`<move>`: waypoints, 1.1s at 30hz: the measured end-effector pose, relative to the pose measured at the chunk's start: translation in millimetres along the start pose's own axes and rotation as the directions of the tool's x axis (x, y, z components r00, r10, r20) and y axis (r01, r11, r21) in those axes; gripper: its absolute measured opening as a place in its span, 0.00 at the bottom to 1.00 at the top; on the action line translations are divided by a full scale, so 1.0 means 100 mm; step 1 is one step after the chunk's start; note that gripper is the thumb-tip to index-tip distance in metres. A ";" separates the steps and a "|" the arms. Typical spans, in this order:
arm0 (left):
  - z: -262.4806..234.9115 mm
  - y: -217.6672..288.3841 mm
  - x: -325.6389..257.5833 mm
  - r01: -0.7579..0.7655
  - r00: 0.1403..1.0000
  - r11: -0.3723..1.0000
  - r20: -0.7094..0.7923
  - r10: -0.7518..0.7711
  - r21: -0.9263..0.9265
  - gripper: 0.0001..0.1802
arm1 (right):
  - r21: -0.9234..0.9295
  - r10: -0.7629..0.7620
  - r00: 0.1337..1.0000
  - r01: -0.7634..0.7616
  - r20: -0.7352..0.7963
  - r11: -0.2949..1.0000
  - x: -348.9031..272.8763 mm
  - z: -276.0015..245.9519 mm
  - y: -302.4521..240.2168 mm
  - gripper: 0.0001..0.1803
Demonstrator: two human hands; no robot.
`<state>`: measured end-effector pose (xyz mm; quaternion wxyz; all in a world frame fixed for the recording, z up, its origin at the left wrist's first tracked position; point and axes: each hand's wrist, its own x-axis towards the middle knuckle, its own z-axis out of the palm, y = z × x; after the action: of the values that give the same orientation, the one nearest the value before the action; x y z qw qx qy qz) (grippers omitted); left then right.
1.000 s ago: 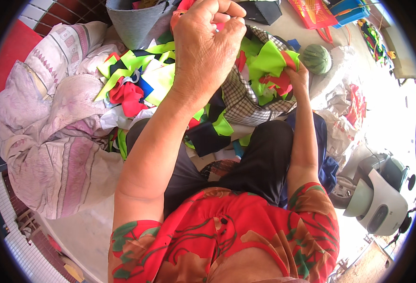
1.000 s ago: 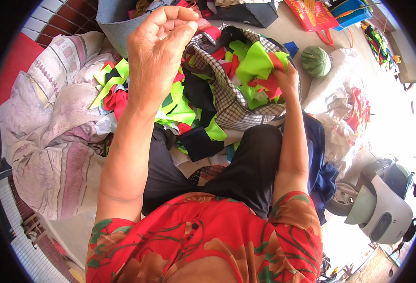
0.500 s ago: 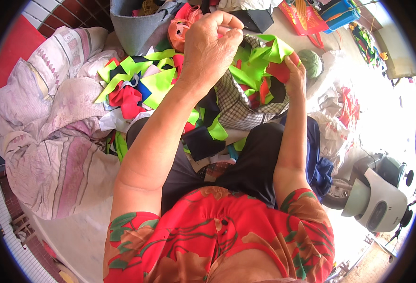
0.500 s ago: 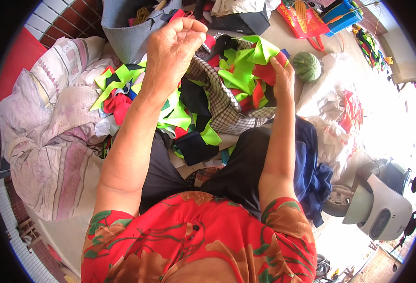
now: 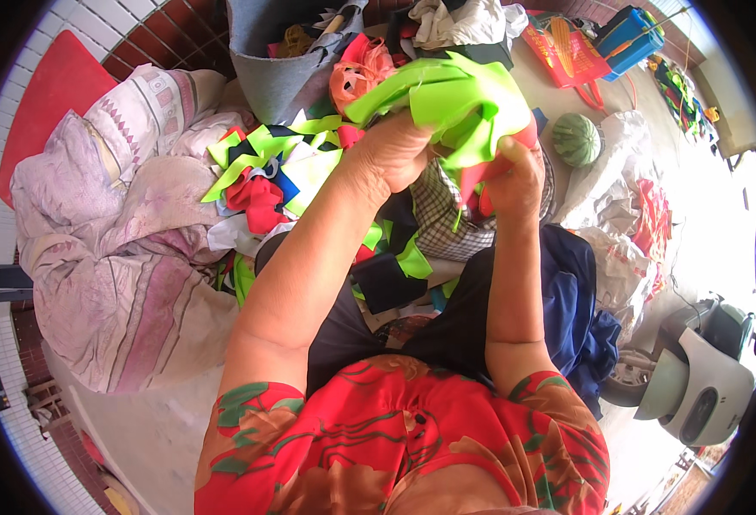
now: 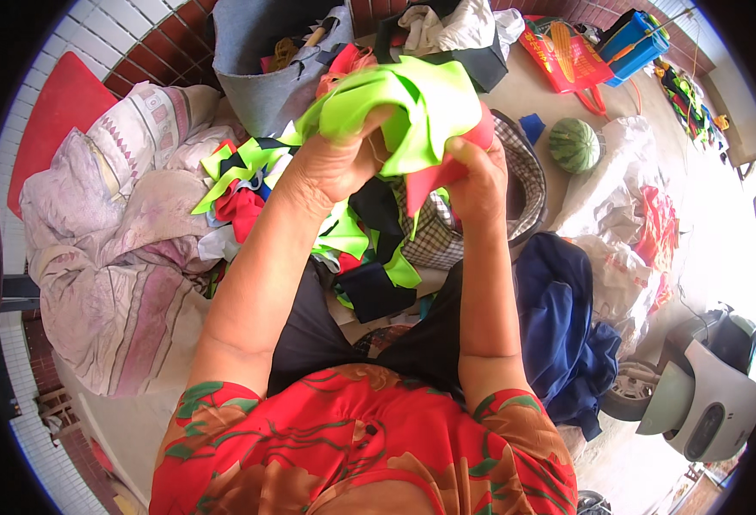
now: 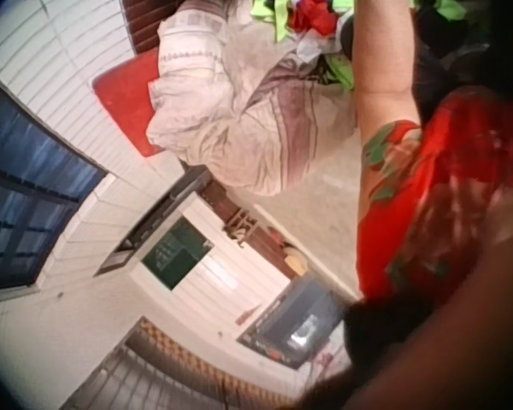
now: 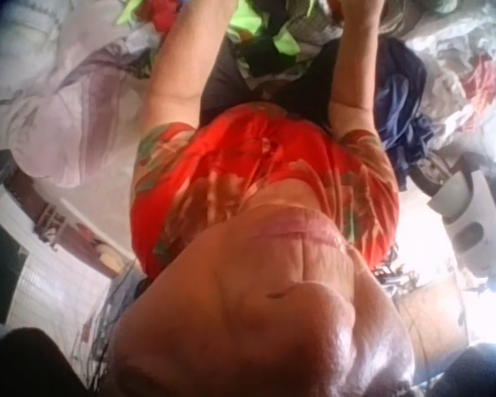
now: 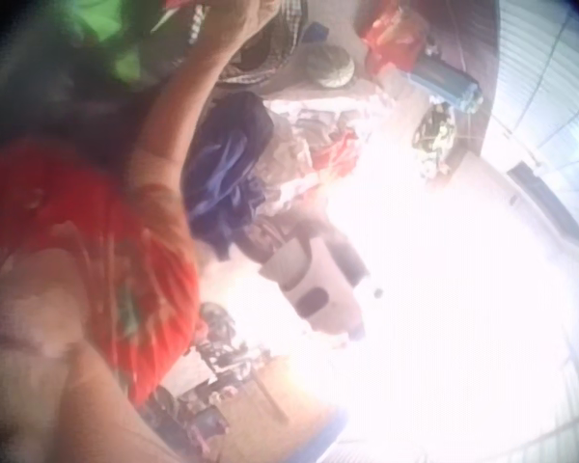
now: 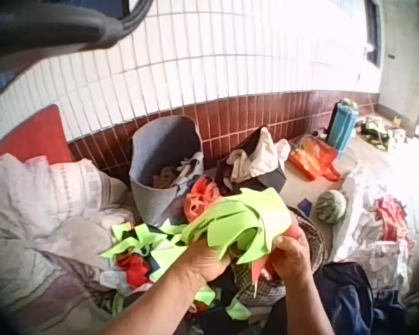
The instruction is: The person sits on the floor and sorts through a large pile of colorful fabric scraps. They pick up individual pieces, unfold them, and place them into a woven basket. The person handles various colors including green, red, blue, and white throughout the process.
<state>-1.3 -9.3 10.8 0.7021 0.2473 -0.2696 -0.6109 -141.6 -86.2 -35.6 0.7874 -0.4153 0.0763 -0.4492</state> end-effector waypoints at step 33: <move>0.01 0.11 -0.07 -0.079 0.985 0.993 -0.144 0.091 0.086 0.15 | 0.117 -0.120 0.940 0.165 -0.320 0.979 -0.02 0.30 0.18 0.11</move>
<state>5.4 -1.1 18.8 0.7350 0.3080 -0.2517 -0.5491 -116.6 -62.5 -30.3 0.7582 -0.2866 0.1372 -0.5693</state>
